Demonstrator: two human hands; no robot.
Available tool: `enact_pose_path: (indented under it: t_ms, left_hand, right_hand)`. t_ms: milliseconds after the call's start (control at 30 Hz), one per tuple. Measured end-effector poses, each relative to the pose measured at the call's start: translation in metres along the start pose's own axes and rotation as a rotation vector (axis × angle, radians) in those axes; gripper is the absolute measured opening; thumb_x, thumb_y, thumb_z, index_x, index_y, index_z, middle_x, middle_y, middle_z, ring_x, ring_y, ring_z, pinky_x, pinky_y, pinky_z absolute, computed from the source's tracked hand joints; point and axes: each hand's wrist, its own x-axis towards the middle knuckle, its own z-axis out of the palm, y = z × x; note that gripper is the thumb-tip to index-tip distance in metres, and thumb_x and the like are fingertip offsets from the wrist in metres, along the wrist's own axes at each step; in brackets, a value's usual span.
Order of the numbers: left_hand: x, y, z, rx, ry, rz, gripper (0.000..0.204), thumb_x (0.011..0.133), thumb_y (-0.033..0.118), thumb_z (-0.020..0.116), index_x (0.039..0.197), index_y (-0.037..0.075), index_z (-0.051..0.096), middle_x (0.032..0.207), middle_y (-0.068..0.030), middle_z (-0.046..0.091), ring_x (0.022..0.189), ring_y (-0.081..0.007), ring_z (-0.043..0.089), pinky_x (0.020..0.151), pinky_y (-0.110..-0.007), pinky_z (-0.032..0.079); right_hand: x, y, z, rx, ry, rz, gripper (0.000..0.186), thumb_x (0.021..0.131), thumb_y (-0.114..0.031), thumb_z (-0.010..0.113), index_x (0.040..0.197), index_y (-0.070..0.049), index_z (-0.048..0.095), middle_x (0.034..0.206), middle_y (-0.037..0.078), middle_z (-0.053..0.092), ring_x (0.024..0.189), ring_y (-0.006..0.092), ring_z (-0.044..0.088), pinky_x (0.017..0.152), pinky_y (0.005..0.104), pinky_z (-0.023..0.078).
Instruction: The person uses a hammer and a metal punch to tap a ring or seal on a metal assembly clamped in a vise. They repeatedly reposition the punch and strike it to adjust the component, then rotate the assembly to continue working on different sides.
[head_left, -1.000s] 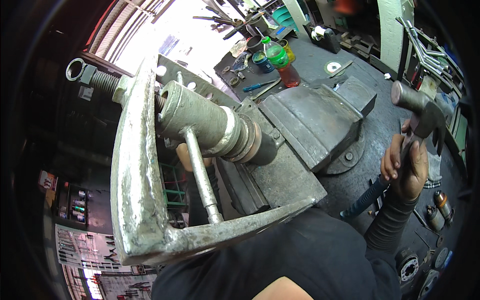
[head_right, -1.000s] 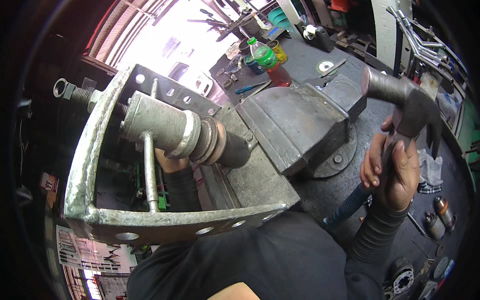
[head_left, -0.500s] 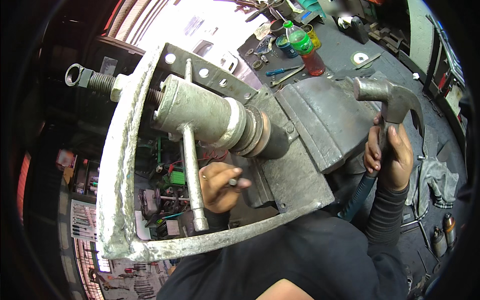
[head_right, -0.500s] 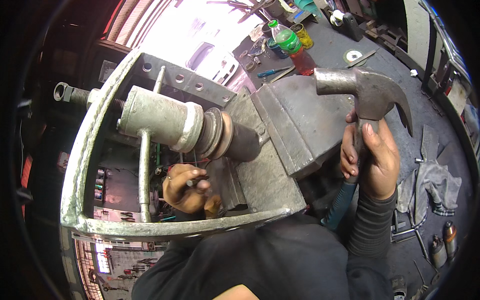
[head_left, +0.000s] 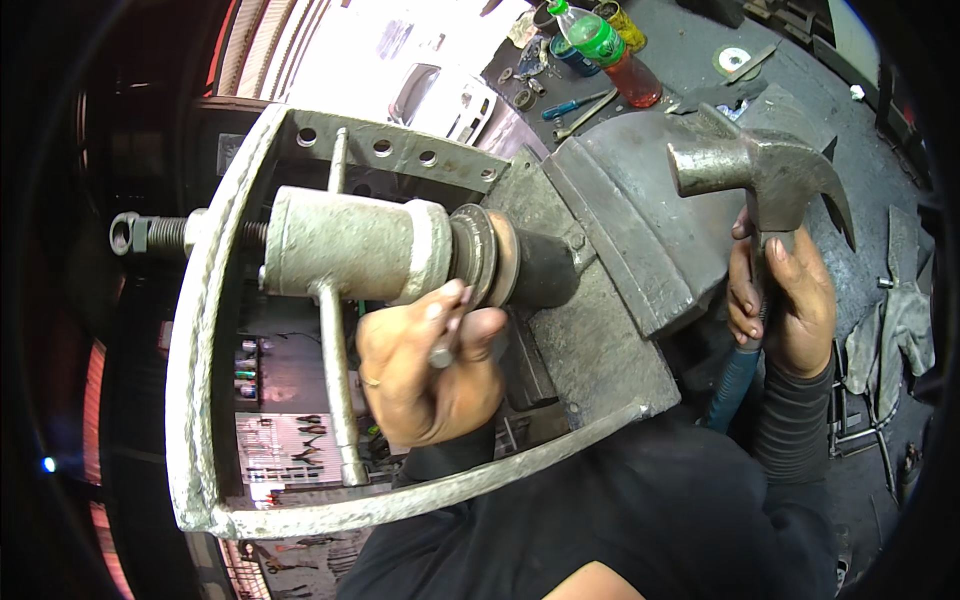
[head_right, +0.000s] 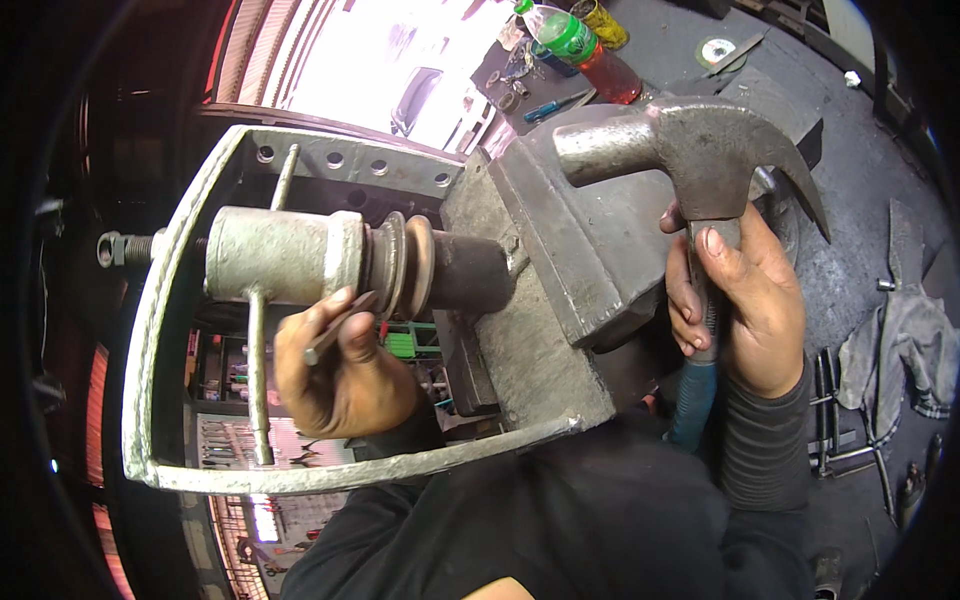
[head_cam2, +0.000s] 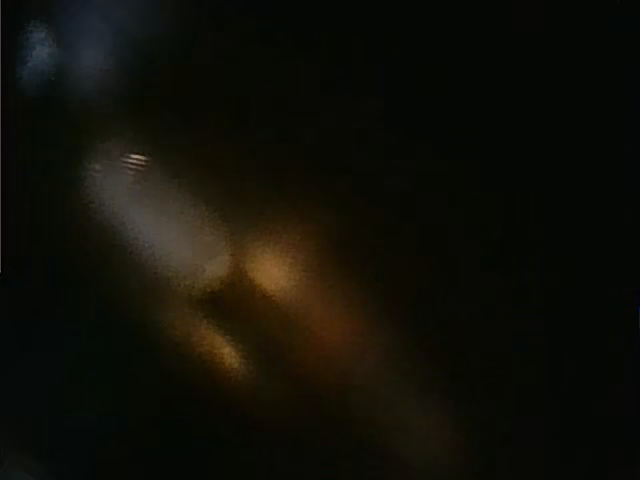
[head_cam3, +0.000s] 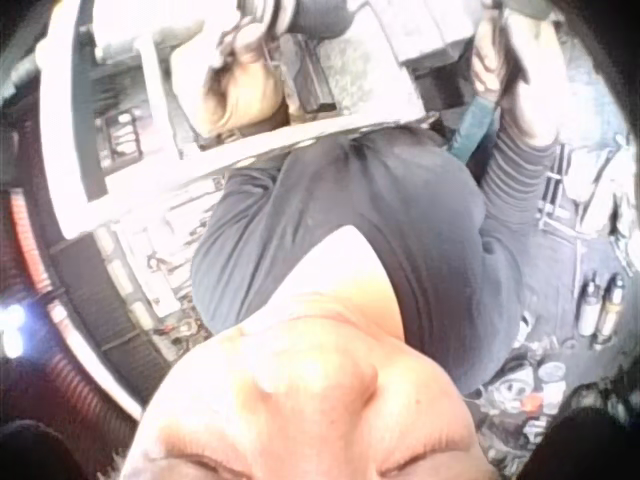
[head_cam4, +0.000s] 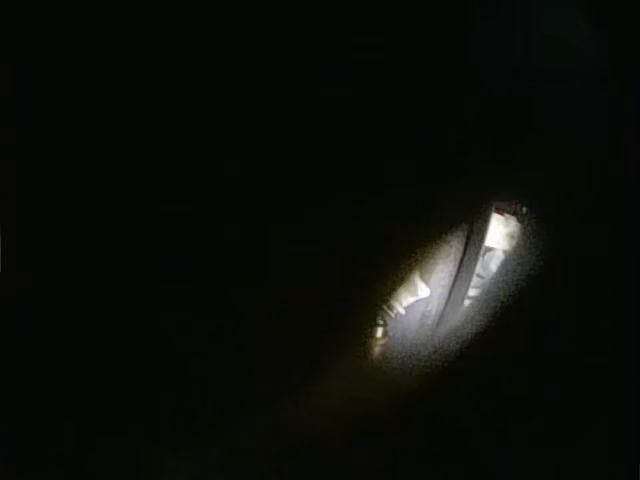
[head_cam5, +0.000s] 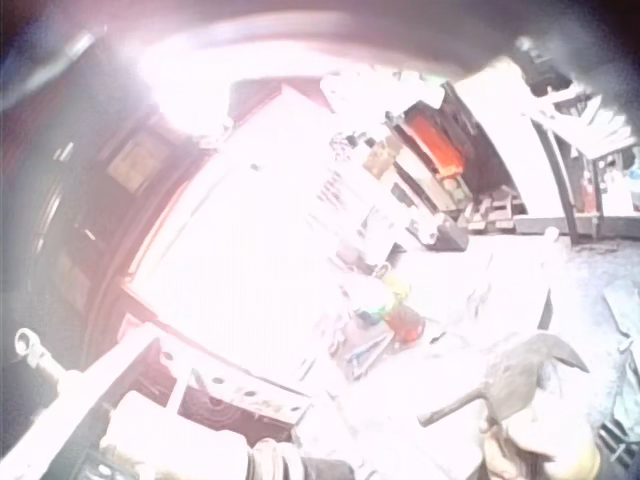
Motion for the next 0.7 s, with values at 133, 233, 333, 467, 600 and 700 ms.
enact_pose_path:
  t_ms: [133, 233, 333, 467, 600, 700]
  left_hand:
    - [-0.001, -0.008, -0.003, 0.113, -0.045, 0.074, 0.029, 0.077, 0.006, 0.071, 0.100, -0.001, 0.056, 0.078, -0.0154, 0.060, 0.073, -0.0193, 0.057, 0.064, -0.026, 0.051]
    - [-0.006, -0.011, 0.009, 0.132, 0.033, 0.074, 0.027, 0.079, 0.010, 0.070, 0.101, 0.000, 0.056, 0.078, -0.0132, 0.061, 0.074, -0.0185, 0.056, 0.064, -0.026, 0.050]
    - [-0.012, -0.017, 0.008, 0.241, 0.009, 0.125, 0.025, 0.082, 0.015, 0.068, 0.099, 0.002, 0.056, 0.075, -0.0110, 0.060, 0.080, -0.0185, 0.054, 0.064, -0.023, 0.049]
    - [-0.018, -0.020, 0.015, 0.273, 0.077, 0.098, 0.023, 0.084, 0.019, 0.067, 0.097, 0.004, 0.055, 0.075, -0.0091, 0.056, 0.086, -0.0188, 0.052, 0.066, -0.022, 0.046]
    - [-0.012, -0.018, 0.018, 0.295, 0.069, 0.122, 0.024, 0.086, 0.021, 0.064, 0.099, 0.004, 0.053, 0.079, -0.0084, 0.053, 0.083, -0.0179, 0.051, 0.066, -0.022, 0.046]
    - [-0.011, -0.017, 0.015, 0.336, 0.031, 0.128, 0.025, 0.087, 0.021, 0.063, 0.102, 0.004, 0.052, 0.078, -0.0080, 0.054, 0.082, -0.0176, 0.050, 0.065, -0.022, 0.044]
  right_hand:
    - [0.005, -0.002, -0.005, 0.038, -0.044, 0.037, 0.037, 0.094, -0.029, 0.043, 0.107, 0.006, 0.043, 0.053, 0.007, 0.042, 0.034, 0.0091, 0.035, 0.034, 0.0210, 0.032]
    - [0.006, 0.002, -0.008, 0.084, -0.037, 0.047, 0.043, 0.092, -0.033, 0.046, 0.106, 0.007, 0.042, 0.051, 0.008, 0.043, 0.034, 0.0090, 0.034, 0.035, 0.0205, 0.032]
    - [0.005, 0.002, -0.016, 0.104, -0.052, 0.093, 0.049, 0.089, -0.037, 0.050, 0.106, 0.008, 0.041, 0.051, 0.008, 0.043, 0.034, 0.0097, 0.034, 0.035, 0.0202, 0.032]
    - [0.004, 0.003, -0.019, 0.076, -0.013, 0.128, 0.055, 0.085, -0.038, 0.059, 0.110, 0.008, 0.041, 0.055, 0.010, 0.049, 0.037, 0.0104, 0.039, 0.036, 0.0206, 0.032]
    - [0.001, 0.005, -0.020, 0.175, 0.055, 0.108, 0.054, 0.081, -0.034, 0.067, 0.110, 0.005, 0.044, 0.063, 0.013, 0.055, 0.040, 0.0120, 0.044, 0.036, 0.0220, 0.035]
    - [0.005, 0.000, -0.022, 0.226, 0.008, 0.168, 0.046, 0.080, -0.032, 0.070, 0.100, 0.004, 0.051, 0.067, 0.013, 0.056, 0.043, 0.0136, 0.047, 0.037, 0.0230, 0.036]
